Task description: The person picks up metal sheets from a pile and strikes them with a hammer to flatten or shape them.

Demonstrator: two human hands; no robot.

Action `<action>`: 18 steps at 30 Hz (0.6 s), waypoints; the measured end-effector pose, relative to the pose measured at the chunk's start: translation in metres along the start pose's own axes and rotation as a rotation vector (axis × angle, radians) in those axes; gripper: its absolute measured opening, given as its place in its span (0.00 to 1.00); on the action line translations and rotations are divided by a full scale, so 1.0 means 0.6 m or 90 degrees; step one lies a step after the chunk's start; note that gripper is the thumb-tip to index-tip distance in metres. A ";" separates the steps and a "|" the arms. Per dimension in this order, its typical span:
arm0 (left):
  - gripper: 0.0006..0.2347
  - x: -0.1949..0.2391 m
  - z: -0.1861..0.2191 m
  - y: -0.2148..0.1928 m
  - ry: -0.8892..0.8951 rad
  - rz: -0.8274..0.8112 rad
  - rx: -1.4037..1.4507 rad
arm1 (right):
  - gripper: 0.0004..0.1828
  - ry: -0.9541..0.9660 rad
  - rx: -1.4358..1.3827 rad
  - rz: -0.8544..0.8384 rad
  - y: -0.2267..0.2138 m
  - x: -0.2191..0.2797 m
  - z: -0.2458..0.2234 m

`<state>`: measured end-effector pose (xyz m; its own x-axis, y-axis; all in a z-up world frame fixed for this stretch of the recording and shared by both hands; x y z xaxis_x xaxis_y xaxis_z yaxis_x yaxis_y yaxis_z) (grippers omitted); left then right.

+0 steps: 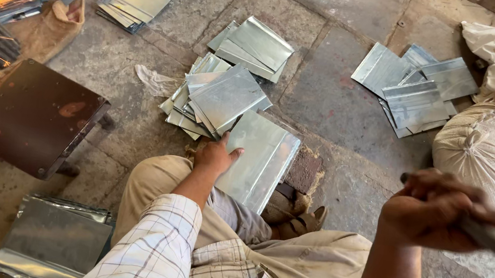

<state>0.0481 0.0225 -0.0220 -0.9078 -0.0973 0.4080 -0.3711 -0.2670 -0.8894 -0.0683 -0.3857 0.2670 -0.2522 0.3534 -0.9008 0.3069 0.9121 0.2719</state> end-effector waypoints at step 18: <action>0.38 0.012 -0.007 0.004 -0.013 0.021 -0.009 | 0.05 0.134 0.323 -0.135 0.050 0.074 0.050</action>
<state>0.0398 0.0254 -0.0220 -0.9157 -0.1252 0.3819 -0.3436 -0.2490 -0.9055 -0.0427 -0.3491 0.2250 -0.5172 0.2547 -0.8171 0.6171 0.7725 -0.1499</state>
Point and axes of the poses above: each hand's wrist, its own x-axis away from the middle knuckle, its own y-axis out of the palm, z = x × y, the point moved 9 cm from there along -x, towards the middle knuckle, and after that the axes turned 10 degrees about -x, right-handed, at the moved point
